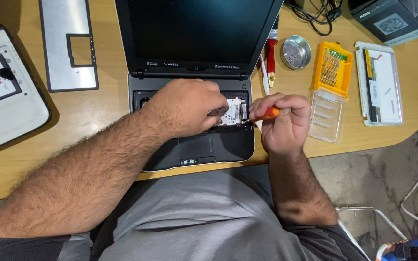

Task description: The person removes the keyboard from a laptop, then uses a screwdriver to remove screws and detach the hard drive. They also remove a RAM module and disconnect a cable before placing the components on the table.

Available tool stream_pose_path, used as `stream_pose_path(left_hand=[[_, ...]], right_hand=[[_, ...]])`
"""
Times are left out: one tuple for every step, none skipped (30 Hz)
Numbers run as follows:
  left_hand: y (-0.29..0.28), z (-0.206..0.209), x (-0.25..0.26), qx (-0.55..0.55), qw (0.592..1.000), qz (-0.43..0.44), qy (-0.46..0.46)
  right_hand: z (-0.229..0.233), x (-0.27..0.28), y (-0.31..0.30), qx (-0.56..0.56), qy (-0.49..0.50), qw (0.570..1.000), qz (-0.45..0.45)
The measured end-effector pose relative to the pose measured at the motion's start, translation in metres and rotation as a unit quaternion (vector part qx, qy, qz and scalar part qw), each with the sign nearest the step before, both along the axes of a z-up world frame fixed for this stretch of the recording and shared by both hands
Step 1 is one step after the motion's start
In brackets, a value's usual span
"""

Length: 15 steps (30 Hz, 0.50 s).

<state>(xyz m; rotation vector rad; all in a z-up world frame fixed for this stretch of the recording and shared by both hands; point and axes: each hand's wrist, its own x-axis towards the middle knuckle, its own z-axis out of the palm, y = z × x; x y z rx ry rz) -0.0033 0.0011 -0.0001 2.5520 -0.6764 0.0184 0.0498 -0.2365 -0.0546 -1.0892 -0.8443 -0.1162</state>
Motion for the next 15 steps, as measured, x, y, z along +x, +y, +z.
stream_pose_path(left_hand=[[0.000, 0.000, 0.001, 0.007, 1.000, 0.000, 0.000], [0.000, 0.001, 0.000, 0.006, 1.000, 0.000, 0.001], [0.000, 0.002, -0.001, 0.008, 1.000, 0.002, 0.003], [0.000, 0.003, -0.002, 0.010, 1.000, 0.004, 0.005], [0.000, 0.002, -0.001, 0.010, 1.000, 0.005, 0.005], [0.000, 0.001, -0.001, 0.012, 1.000, 0.003, 0.008], [0.000, 0.000, 0.000, 0.014, 1.000, 0.002, 0.010], [0.000, 0.000, 0.000, 0.013, 1.000, 0.003, 0.011], [0.000, 0.001, -0.001, 0.015, 1.000, 0.004, 0.009], [0.000, 0.001, -0.001, 0.018, 1.000, 0.004, 0.007], [0.000, 0.000, -0.001, 0.018, 1.000, 0.004, 0.007], [0.000, -0.001, -0.001, 0.018, 1.000, 0.004, 0.000], [0.000, -0.002, -0.001, 0.018, 1.000, 0.004, -0.006], [0.000, -0.003, -0.001, 0.017, 1.000, 0.005, -0.006], [0.001, -0.004, -0.001, 0.012, 1.000, 0.002, -0.007]], right_hand=[[0.003, -0.001, 0.002, -0.002, -0.018, 1.000, -0.021], [0.003, 0.001, 0.000, -0.003, -0.017, 1.000, -0.021], [0.003, 0.002, -0.002, -0.011, -0.027, 0.999, -0.032], [0.003, 0.004, -0.004, -0.020, -0.037, 0.998, -0.043], [0.004, 0.005, -0.004, -0.020, -0.037, 0.998, -0.042], [0.005, 0.005, -0.005, -0.024, -0.044, 0.997, -0.059], [0.007, 0.005, -0.005, -0.028, -0.050, 0.995, -0.075], [0.010, 0.001, -0.004, -0.029, -0.050, 0.995, -0.075], [0.014, -0.002, -0.002, -0.033, -0.034, 0.996, -0.073], [0.018, -0.006, -0.001, -0.036, -0.019, 0.997, -0.071], [0.019, -0.005, -0.002, -0.036, -0.019, 0.997, -0.071], [0.020, -0.004, -0.003, -0.053, -0.070, 0.994, -0.065], [0.021, -0.003, -0.004, -0.069, -0.120, 0.989, -0.059], [0.020, -0.005, -0.006, -0.069, -0.120, 0.989, -0.058], [0.019, -0.007, -0.008, -0.086, -0.130, 0.987, -0.049]])
